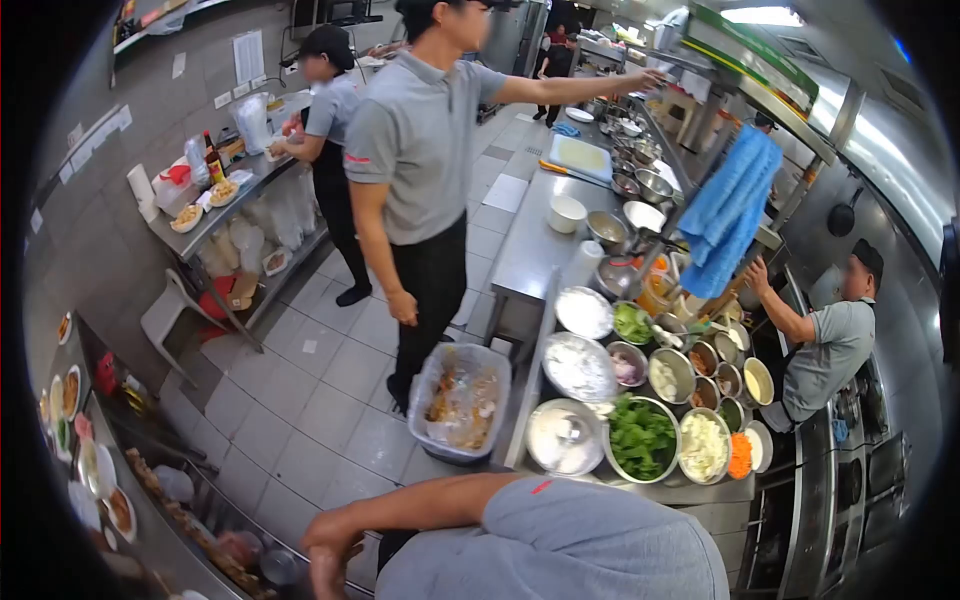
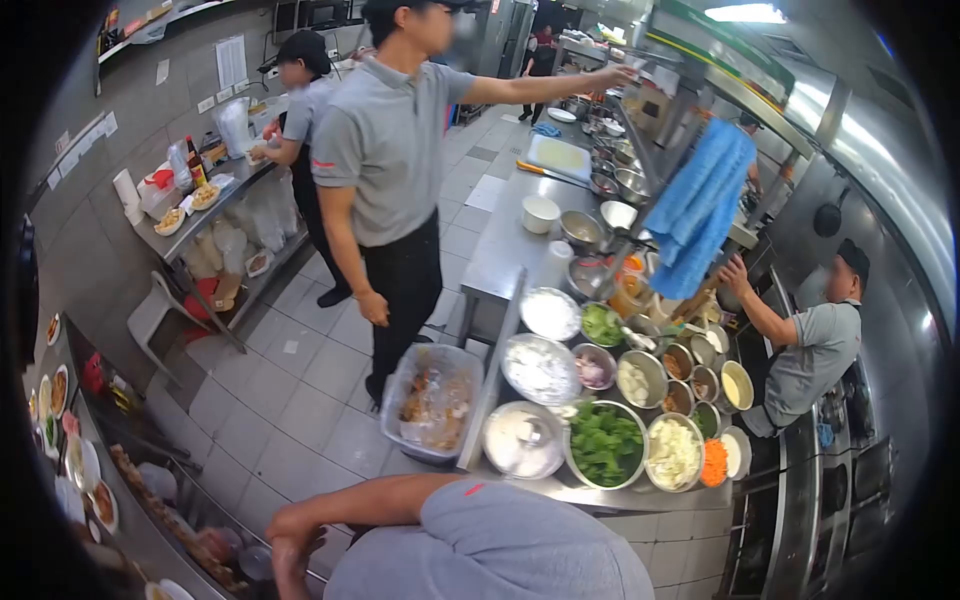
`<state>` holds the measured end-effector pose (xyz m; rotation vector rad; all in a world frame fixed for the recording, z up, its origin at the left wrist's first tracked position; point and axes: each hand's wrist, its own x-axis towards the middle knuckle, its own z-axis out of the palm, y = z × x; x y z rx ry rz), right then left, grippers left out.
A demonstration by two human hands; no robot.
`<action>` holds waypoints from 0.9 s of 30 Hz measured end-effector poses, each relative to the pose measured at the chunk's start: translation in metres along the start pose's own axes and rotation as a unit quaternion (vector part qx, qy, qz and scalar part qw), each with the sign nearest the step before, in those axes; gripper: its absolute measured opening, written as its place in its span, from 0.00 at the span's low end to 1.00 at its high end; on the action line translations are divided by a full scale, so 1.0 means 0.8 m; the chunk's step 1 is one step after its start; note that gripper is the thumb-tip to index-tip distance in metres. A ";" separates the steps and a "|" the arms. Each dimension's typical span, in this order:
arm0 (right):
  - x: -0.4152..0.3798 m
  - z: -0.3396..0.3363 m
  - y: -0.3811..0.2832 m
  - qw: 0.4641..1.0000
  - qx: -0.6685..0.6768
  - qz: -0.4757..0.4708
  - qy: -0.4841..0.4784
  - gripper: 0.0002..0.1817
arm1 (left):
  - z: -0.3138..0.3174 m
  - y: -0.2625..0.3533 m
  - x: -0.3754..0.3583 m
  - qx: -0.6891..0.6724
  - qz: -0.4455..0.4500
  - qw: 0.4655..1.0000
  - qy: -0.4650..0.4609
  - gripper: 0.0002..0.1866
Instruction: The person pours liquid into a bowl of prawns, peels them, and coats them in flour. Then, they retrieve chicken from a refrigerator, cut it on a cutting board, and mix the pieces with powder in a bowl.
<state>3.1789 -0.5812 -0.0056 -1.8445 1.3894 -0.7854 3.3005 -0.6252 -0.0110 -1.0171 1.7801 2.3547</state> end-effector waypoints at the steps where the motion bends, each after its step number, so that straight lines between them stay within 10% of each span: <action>1: 0.014 -0.017 0.037 0.999 0.025 0.024 0.021 0.20 | -0.013 0.017 0.034 0.017 0.008 1.000 -0.020 0.17; 5: 0.016 -0.152 0.072 0.967 0.139 0.215 0.005 0.17 | -0.038 0.090 0.157 0.167 0.056 0.983 -0.057 0.10; 7: 0.013 -0.191 0.106 0.972 0.130 0.169 0.101 0.16 | -0.033 0.158 0.207 0.517 0.209 0.829 -0.047 0.09; 13: -0.020 -0.253 0.261 0.916 0.078 0.218 0.326 0.22 | 0.008 0.315 0.342 0.460 0.545 0.677 -0.179 0.10; 17: -0.150 -0.229 0.397 0.869 0.002 0.359 0.340 0.20 | -0.009 0.383 0.463 0.460 0.473 0.743 -0.115 0.13; 19: -0.210 -0.210 0.443 0.878 -0.181 0.400 0.190 0.16 | -0.019 0.416 0.528 0.424 0.279 0.856 -0.102 0.15; 25: -0.267 -0.232 0.471 0.799 0.008 0.599 0.048 0.15 | -0.001 0.475 0.725 0.414 0.287 0.842 -0.192 0.13; 27: -0.239 -0.287 0.418 0.572 0.386 0.661 0.296 0.14 | 0.041 0.510 0.771 0.404 0.307 0.835 -0.213 0.14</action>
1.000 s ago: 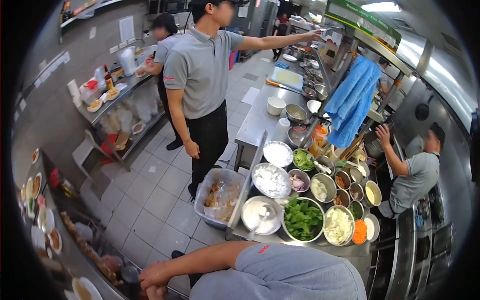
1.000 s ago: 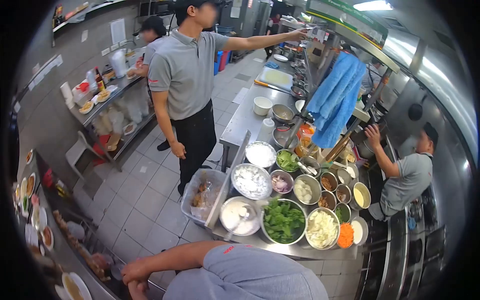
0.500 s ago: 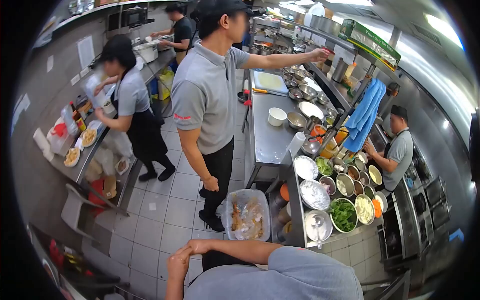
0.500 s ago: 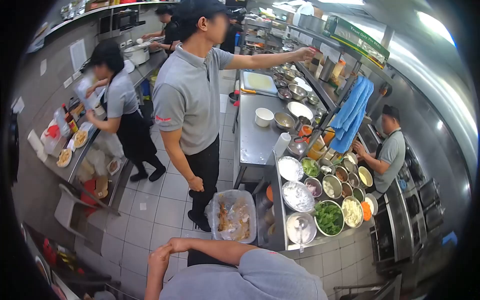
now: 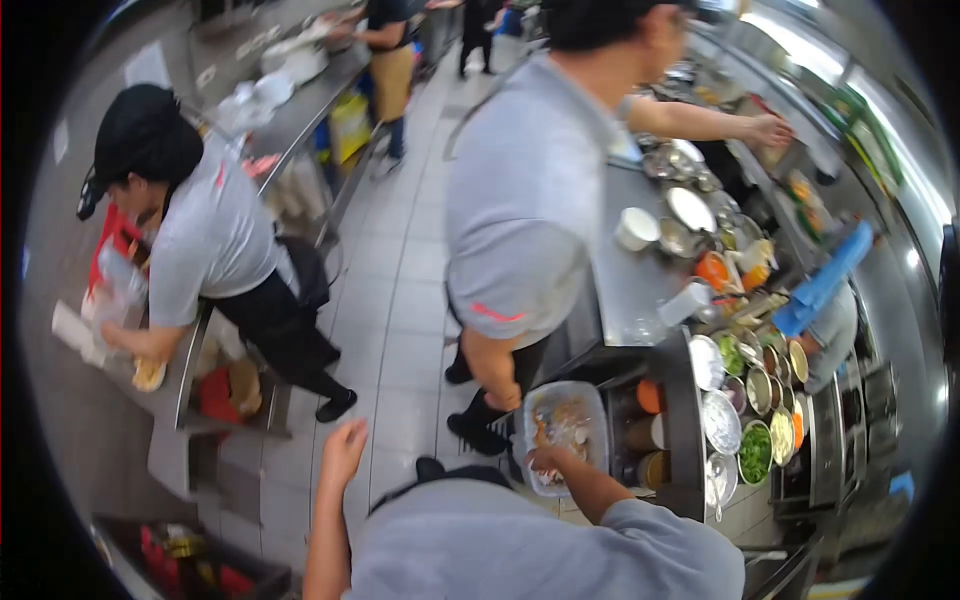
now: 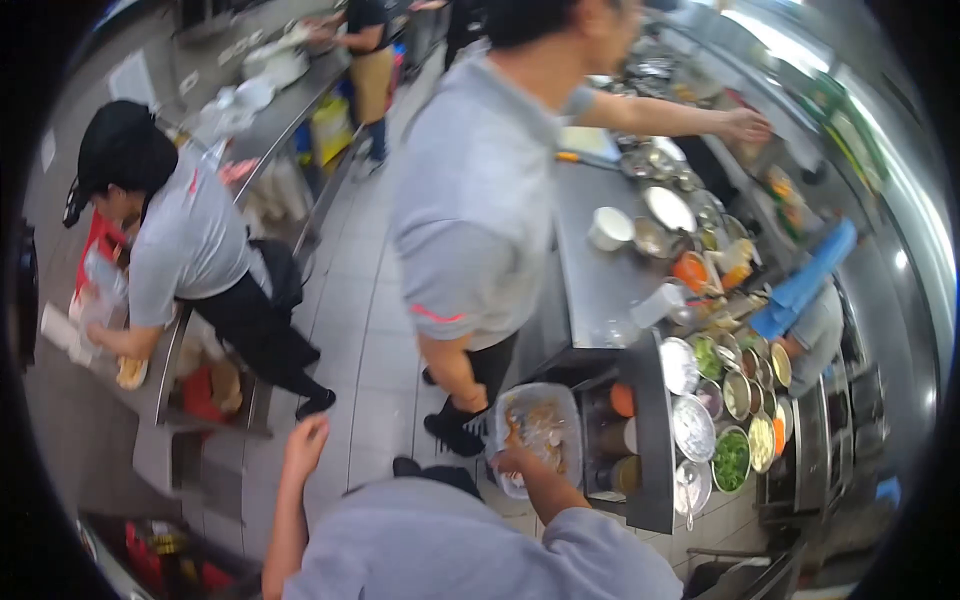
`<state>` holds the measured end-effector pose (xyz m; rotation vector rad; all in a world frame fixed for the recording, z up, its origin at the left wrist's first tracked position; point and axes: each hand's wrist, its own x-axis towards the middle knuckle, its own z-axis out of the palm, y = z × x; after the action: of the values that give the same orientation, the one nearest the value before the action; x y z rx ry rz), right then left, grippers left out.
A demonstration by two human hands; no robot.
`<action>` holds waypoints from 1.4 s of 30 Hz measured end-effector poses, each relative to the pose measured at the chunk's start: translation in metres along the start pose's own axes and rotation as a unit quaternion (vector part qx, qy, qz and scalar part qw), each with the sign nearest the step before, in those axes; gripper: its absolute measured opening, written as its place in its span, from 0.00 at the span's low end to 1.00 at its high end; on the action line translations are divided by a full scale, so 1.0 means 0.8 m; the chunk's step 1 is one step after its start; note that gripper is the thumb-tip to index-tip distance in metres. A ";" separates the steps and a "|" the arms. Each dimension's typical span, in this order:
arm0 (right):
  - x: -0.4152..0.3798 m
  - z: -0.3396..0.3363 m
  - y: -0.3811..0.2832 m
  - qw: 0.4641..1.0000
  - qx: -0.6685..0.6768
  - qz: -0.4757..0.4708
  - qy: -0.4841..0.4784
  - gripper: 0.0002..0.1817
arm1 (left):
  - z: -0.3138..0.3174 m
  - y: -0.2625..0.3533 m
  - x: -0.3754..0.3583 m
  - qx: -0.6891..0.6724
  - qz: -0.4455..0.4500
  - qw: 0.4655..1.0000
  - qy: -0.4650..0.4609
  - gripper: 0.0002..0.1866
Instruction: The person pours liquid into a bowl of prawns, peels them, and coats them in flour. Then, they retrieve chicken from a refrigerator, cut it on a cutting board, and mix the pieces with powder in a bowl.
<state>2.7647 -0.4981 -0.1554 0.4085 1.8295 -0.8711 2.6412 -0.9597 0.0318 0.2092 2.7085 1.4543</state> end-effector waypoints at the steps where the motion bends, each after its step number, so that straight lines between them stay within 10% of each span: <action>1: 0.006 0.009 -0.009 1.000 -0.012 0.003 -0.025 0.14 | -0.007 0.013 0.038 0.001 0.027 1.000 -0.014 0.15; 14: 0.089 0.037 -0.066 0.950 0.279 0.139 -0.003 0.08 | 0.004 0.100 0.554 -0.309 0.003 0.946 -0.102 0.15; 20: 0.104 -0.092 -0.194 0.906 0.350 0.092 0.219 0.09 | -0.026 0.120 0.784 -0.377 -0.020 0.926 -0.022 0.14; 24: 0.094 -0.269 -0.272 0.859 0.305 0.020 0.410 0.10 | 0.018 0.165 0.847 -0.407 0.027 0.903 -0.135 0.12; 33: -0.193 -0.713 -0.438 0.508 0.062 -0.071 0.856 0.12 | 0.230 0.155 0.953 -0.345 -0.006 0.865 -0.364 0.07; 37: -0.341 -0.869 -0.474 0.330 -0.054 -0.035 0.942 0.13 | 0.292 0.190 1.040 -0.214 0.017 0.835 -0.507 0.13; 42: -0.444 -0.999 -0.482 0.258 -0.125 0.051 0.957 0.14 | 0.332 0.205 1.151 -0.131 0.004 0.795 -0.592 0.20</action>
<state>2.1471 -0.1412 0.4812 1.8954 3.7531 0.9904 1.7766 -0.5149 0.0316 0.7868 1.4635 1.0651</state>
